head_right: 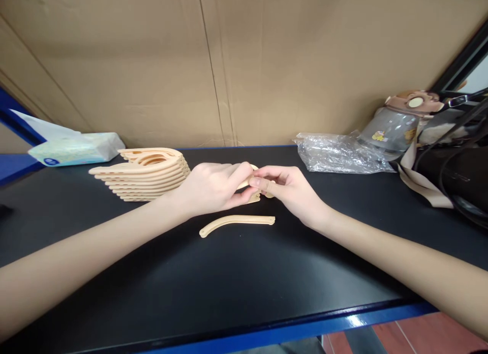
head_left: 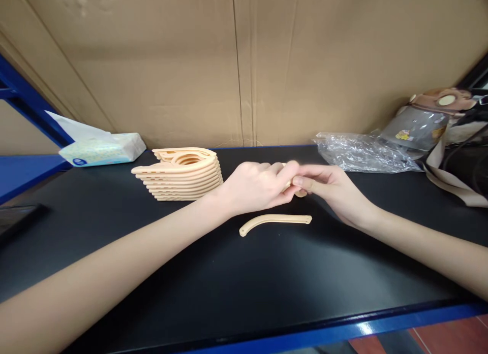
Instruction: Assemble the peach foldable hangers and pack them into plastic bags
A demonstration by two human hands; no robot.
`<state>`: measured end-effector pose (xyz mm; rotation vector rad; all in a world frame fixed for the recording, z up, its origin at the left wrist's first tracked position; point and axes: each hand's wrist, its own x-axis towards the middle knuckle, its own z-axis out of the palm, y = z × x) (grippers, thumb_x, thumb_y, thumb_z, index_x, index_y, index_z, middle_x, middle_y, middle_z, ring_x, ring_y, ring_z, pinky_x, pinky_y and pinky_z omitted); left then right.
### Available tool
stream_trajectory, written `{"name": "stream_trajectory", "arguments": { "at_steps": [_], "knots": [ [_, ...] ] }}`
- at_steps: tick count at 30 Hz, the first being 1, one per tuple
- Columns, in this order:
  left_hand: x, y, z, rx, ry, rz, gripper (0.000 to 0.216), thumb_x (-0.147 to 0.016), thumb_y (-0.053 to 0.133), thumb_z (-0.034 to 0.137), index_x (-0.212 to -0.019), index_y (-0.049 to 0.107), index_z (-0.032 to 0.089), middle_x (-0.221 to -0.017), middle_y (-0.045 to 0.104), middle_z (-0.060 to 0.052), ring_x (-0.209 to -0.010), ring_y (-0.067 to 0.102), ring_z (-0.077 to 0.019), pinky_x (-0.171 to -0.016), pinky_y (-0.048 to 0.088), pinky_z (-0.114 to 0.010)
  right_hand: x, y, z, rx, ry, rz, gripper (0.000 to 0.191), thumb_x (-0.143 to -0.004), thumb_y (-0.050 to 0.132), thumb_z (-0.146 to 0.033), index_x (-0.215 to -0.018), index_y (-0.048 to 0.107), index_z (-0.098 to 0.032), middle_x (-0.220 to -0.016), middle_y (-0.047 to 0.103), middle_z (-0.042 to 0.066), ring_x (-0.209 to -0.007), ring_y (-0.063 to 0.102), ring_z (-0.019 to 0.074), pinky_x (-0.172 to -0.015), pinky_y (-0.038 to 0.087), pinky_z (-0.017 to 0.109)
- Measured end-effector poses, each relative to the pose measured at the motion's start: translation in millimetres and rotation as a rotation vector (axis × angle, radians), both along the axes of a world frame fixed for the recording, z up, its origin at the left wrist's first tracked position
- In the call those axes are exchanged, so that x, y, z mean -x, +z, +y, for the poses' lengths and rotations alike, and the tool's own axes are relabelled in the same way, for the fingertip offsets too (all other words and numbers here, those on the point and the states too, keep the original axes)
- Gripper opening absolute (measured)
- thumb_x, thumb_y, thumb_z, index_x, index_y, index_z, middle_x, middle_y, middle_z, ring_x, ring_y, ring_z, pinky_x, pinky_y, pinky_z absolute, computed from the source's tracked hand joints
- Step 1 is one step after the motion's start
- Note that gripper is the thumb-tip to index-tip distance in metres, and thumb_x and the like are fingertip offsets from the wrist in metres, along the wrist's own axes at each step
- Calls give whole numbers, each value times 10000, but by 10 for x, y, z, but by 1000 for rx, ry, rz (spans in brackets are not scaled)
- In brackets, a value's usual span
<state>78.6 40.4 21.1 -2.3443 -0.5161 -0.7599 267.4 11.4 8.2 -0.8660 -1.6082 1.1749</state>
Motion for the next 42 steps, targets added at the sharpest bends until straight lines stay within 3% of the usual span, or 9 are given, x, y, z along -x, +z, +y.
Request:
{"name": "stream_trajectory", "arguments": {
  "at_steps": [4, 8, 12, 15, 20, 25, 31, 38, 42],
  "knots": [
    [-56, 26, 42, 39, 56, -28, 272, -935, 408, 347, -933, 573, 130, -651, 681, 3, -525, 642, -151, -440, 328, -252, -23, 1, 29, -15, -38, 30, 121, -786, 746, -343, -853, 769, -244, -734, 654, -24, -646, 523, 88, -628, 428, 231],
    [26, 22, -61, -8, 44, -21, 234, -897, 404, 264, -863, 594, 132, -581, 636, 10, -483, 607, -142, -439, 302, -257, -4, 7, 4, -23, -26, -6, 149, -805, 726, -343, -905, 762, -238, -739, 639, -19, -663, 502, 96, -632, 411, 239],
    [221, -44, -229, -73, 64, 25, 168, -843, 432, 183, -734, 558, 158, -545, 582, 27, -461, 552, -120, -431, 277, -258, 17, 31, -20, -15, -28, 9, 234, -929, 533, -298, -944, 747, -206, -769, 618, 7, -675, 490, 110, -639, 395, 263],
    [374, -88, -332, -46, 81, 29, 202, -868, 431, 169, -689, 525, 166, -533, 549, 36, -459, 511, -107, -416, 260, -257, 15, 43, -16, 36, -29, 15, 293, -916, 447, -173, -935, 739, -195, -802, 630, 15, -692, 505, 113, -626, 375, 266],
    [555, -105, -371, 75, 40, 50, 147, -942, 461, 208, -828, 544, 167, -641, 601, 30, -592, 514, -131, -456, 290, -267, -12, 31, -25, 36, -4, -64, 197, -888, 560, -200, -999, 720, -232, -886, 685, 6, -825, 572, 137, -733, 414, 275],
    [588, -131, -338, 352, -7, 45, 153, -979, 438, 223, -872, 524, 156, -763, 604, -12, -733, 496, -170, -602, 362, -269, -16, -12, -35, -17, 12, -99, 137, -874, 642, -246, -993, 708, -257, -940, 732, -10, -896, 635, 133, -859, 447, 288],
    [550, -182, -369, 623, -33, 1, 150, -990, 408, 212, -882, 500, 163, -769, 540, -13, -675, 472, -155, -629, 338, -280, -2, -57, -12, -22, 12, -76, 135, -816, 707, -233, -951, 706, -234, -920, 745, 3, -858, 681, 142, -800, 516, 293],
    [544, -189, -372, 694, -114, 80, 179, -1008, 396, 254, -920, 528, 171, -828, 588, -20, -719, 487, -163, -670, 346, -284, 42, -36, -32, -25, 35, -90, 122, -789, 725, -228, -910, 706, -219, -896, 749, 10, -870, 711, 173, -858, 542, 347],
    [541, -199, -367, 641, -136, 73, 175, -1012, 400, 254, -939, 533, 167, -894, 619, -32, -739, 518, -161, -672, 348, -282, 56, -40, -41, -25, 48, -102, 104, -793, 721, -229, -894, 708, -215, -912, 741, 11, -870, 706, 169, -846, 549, 338]
  ]
}}
